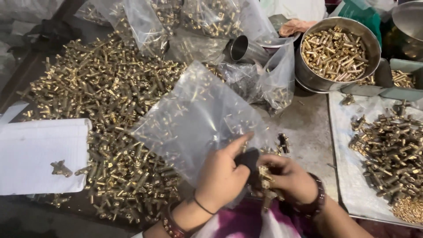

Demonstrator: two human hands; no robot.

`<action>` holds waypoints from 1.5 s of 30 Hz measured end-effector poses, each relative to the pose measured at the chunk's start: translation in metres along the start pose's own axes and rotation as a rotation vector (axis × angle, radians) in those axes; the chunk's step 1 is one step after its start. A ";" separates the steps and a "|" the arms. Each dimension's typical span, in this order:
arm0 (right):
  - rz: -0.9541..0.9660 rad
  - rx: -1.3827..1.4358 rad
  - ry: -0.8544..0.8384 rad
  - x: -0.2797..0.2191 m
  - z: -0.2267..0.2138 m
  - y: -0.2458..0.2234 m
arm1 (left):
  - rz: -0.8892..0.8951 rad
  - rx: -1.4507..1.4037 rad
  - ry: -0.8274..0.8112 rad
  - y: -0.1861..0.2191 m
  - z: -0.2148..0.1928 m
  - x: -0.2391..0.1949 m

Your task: Sorting and cleaning small brass metal parts and placing them into plastic bags.

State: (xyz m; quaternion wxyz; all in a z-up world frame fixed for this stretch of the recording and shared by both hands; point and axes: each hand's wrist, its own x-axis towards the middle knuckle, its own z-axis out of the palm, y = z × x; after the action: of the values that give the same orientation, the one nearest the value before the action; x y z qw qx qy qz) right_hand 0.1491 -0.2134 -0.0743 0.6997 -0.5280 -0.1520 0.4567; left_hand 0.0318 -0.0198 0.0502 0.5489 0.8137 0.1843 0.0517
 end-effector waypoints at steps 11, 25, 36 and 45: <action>-0.190 0.411 0.036 0.125 0.082 -0.043 | 0.138 -0.240 -0.010 -0.002 -0.010 0.006; -0.269 -0.420 -0.031 0.057 0.053 -0.119 | 0.158 -0.262 0.213 -0.021 -0.095 0.034; -0.358 -0.705 0.316 0.016 0.054 -0.051 | -0.031 -0.026 0.205 0.007 -0.067 0.005; -0.726 -0.995 0.184 0.048 0.118 -0.049 | 0.300 0.207 0.250 -0.009 -0.049 -0.024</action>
State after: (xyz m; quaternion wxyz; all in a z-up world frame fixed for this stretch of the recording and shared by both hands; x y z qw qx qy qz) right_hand 0.1163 -0.1054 0.0025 0.4905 -0.7427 -0.4556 0.0168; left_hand -0.0067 0.0180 0.0638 0.4213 0.8713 0.1321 0.2143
